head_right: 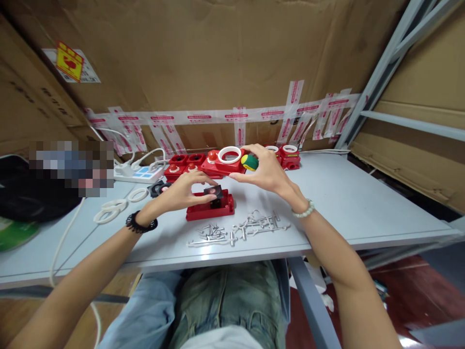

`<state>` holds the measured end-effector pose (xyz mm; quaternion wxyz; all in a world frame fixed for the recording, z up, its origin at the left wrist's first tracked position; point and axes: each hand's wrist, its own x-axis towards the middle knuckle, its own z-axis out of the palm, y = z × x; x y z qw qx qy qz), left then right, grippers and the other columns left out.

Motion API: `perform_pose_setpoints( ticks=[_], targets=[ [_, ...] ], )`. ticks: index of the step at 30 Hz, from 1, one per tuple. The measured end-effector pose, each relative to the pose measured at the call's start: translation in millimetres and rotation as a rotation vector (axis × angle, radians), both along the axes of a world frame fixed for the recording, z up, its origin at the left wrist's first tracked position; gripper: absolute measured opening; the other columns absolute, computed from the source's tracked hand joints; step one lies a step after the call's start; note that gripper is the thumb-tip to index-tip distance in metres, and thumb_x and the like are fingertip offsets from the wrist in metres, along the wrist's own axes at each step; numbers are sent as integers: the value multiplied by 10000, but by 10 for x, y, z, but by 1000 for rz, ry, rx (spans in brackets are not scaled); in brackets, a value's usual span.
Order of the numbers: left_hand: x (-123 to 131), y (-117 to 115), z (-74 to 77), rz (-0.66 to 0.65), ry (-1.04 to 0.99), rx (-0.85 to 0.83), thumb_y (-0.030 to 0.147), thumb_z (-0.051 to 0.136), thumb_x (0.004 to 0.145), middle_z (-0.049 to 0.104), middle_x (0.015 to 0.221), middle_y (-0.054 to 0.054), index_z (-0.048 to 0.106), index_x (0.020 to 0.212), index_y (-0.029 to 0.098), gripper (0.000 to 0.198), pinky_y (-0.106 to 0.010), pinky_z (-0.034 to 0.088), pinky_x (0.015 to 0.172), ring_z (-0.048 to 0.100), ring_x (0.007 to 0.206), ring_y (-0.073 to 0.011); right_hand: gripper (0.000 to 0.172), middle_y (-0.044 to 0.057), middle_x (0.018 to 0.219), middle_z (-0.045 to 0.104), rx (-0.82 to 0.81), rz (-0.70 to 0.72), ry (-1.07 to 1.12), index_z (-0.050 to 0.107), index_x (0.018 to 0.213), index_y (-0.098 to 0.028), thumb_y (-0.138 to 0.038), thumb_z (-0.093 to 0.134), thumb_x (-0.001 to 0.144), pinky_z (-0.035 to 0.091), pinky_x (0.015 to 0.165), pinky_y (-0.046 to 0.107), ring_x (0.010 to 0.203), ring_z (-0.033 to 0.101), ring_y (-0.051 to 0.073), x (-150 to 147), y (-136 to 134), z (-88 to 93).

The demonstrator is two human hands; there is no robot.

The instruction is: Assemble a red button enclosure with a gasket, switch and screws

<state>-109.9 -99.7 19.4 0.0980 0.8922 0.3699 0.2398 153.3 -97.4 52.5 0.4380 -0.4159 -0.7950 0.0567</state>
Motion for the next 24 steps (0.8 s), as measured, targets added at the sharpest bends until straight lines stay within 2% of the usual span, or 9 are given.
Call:
perform_pose_setpoints(
  ticks=[12, 18, 24],
  targets=[
    [-9, -17, 5, 0, -34, -10, 462, 679, 868, 715, 1162, -72, 688, 1061, 228, 303, -457, 460, 979, 630, 1061, -255, 577, 94, 1090, 710, 10, -3, -5, 662, 1109, -187, -464, 828, 631, 533, 878, 454, 965, 670, 270, 1, 0, 6],
    [-13, -39, -5, 10, -24, -39, 524, 704, 839, 674, 1273, -81, 605, 1226, 227, 498, -439, 471, 972, 628, 1110, -262, 593, 99, 1082, 706, 4, 0, -2, 663, 1116, -169, -464, 828, 629, 536, 872, 446, 952, 669, 264, 1, 0, 0],
    [-11, -45, -24, 9, -25, -68, 487, 720, 831, 728, 1129, -81, 557, 1307, 223, 568, -429, 486, 951, 678, 1018, -251, 573, 92, 1085, 708, 4, -3, 1, 662, 1109, -191, -457, 829, 629, 538, 872, 453, 961, 670, 269, -4, -2, 6]
  ],
)
